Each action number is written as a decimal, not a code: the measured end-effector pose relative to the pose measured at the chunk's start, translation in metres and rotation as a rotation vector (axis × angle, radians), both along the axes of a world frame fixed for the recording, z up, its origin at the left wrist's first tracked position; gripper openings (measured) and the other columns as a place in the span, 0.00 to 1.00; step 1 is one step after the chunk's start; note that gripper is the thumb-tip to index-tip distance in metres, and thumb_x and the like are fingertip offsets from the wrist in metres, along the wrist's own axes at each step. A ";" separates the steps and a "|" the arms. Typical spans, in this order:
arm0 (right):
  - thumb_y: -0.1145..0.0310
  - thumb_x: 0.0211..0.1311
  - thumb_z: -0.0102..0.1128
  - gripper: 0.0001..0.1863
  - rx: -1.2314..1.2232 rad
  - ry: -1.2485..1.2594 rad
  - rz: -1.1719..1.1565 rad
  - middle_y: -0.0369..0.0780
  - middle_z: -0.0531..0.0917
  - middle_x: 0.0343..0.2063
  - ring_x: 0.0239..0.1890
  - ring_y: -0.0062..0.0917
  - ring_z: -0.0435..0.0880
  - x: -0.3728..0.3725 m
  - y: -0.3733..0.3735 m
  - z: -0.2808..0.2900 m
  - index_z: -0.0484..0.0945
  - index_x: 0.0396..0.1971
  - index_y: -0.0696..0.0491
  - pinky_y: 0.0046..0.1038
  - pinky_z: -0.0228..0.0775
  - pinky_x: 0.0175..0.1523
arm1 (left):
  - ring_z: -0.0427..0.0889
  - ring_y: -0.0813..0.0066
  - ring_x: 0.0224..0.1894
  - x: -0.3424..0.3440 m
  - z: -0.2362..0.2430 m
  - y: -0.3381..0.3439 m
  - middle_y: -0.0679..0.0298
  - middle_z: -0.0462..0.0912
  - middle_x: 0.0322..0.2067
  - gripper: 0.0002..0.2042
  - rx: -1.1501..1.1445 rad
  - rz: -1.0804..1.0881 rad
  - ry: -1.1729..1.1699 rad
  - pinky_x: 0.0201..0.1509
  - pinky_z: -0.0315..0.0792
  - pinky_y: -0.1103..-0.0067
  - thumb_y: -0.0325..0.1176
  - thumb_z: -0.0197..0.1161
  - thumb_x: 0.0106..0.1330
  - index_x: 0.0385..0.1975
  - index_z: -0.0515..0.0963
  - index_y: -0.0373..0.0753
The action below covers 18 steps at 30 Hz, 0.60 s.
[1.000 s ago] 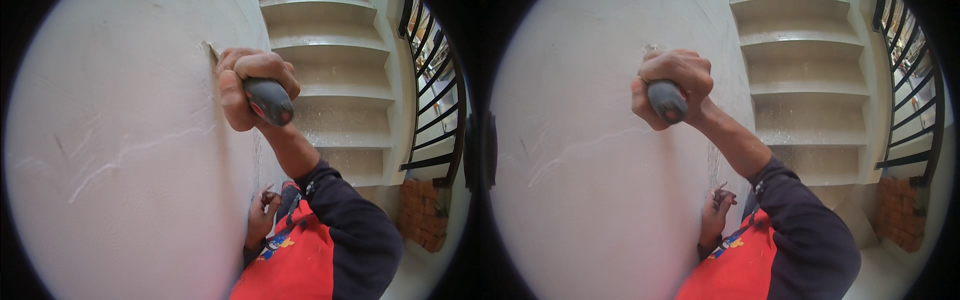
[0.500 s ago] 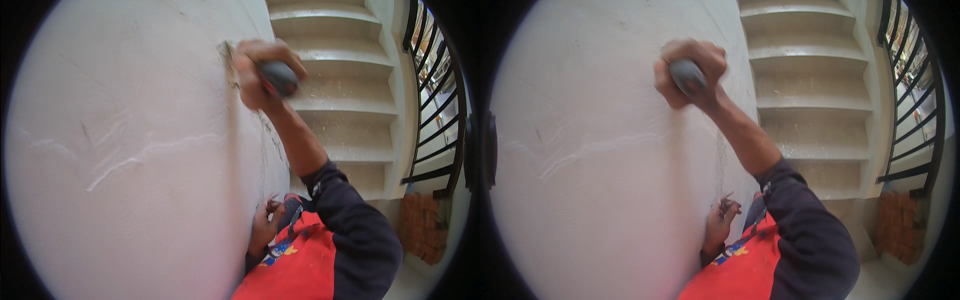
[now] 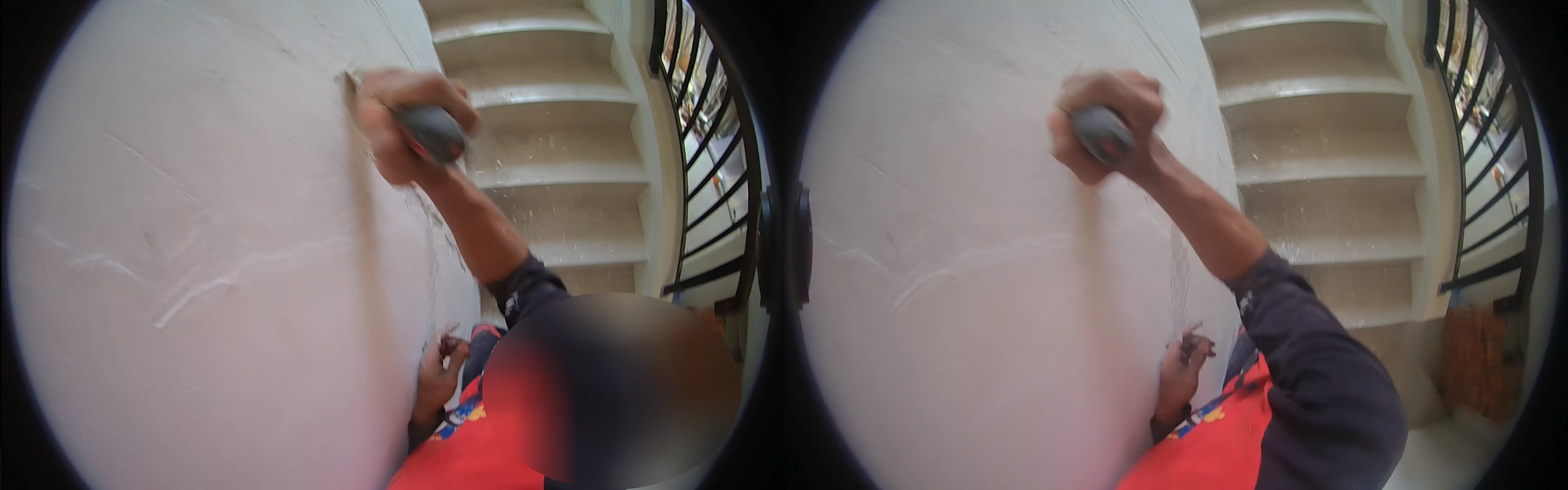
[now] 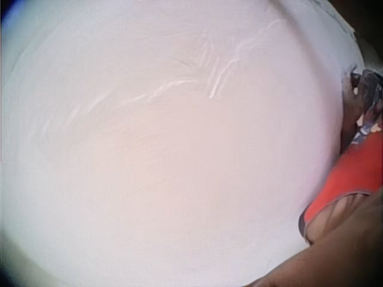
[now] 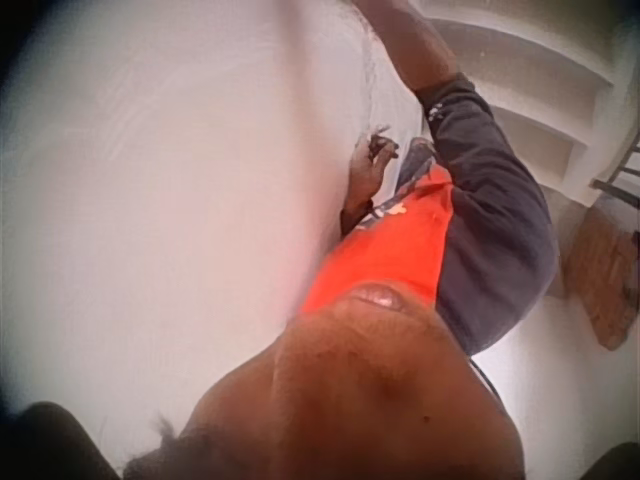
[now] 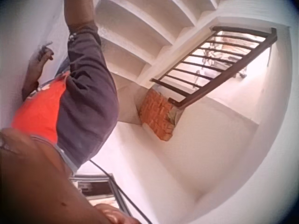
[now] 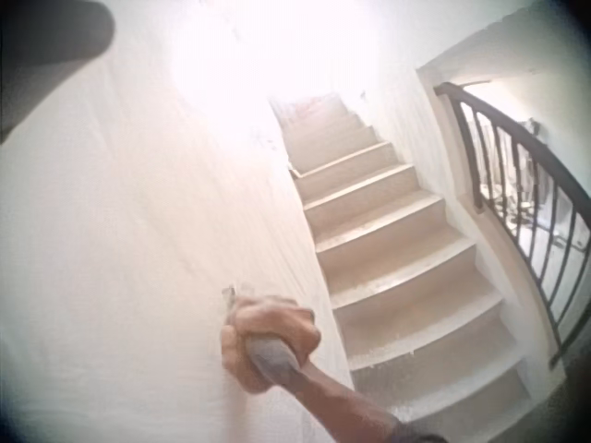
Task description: The person applies plaster to a wall and the ceiling under a spiral staircase using a trowel. They smooth the material over cracks and uneven areas, working methodically along the wall surface and then moving to the ceiling area.
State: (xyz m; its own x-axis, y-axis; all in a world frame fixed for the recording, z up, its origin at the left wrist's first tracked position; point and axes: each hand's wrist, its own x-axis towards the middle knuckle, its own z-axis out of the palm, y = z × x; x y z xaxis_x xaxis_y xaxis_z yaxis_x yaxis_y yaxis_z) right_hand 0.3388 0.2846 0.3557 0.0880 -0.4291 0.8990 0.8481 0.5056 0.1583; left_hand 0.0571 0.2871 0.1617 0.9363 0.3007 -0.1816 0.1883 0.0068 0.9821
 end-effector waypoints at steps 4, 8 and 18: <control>0.82 0.41 0.56 0.08 0.198 0.098 0.166 0.34 0.71 0.11 0.11 0.16 0.69 -0.004 0.000 0.013 0.67 0.22 0.56 0.20 0.63 0.19 | 0.76 0.77 0.36 0.001 0.002 0.011 0.62 0.77 0.32 0.17 0.023 0.036 -0.034 0.45 0.70 0.81 0.26 0.55 0.66 0.53 0.65 0.29; 0.80 0.53 0.56 0.16 -0.009 0.193 -0.187 0.33 0.69 0.16 0.17 0.17 0.63 0.006 0.013 0.016 0.58 0.15 0.52 0.27 0.71 0.33 | 0.77 0.78 0.36 0.008 0.002 0.012 0.62 0.78 0.31 0.18 0.041 -0.008 -0.053 0.45 0.71 0.81 0.27 0.55 0.66 0.53 0.65 0.29; 0.79 0.48 0.57 0.08 0.018 0.135 -0.016 0.37 0.74 0.17 0.18 0.19 0.70 0.024 0.015 0.035 0.68 0.19 0.54 0.22 0.61 0.23 | 0.78 0.78 0.35 0.013 0.014 0.022 0.62 0.78 0.32 0.18 0.078 -0.005 -0.068 0.43 0.72 0.81 0.28 0.56 0.66 0.53 0.66 0.29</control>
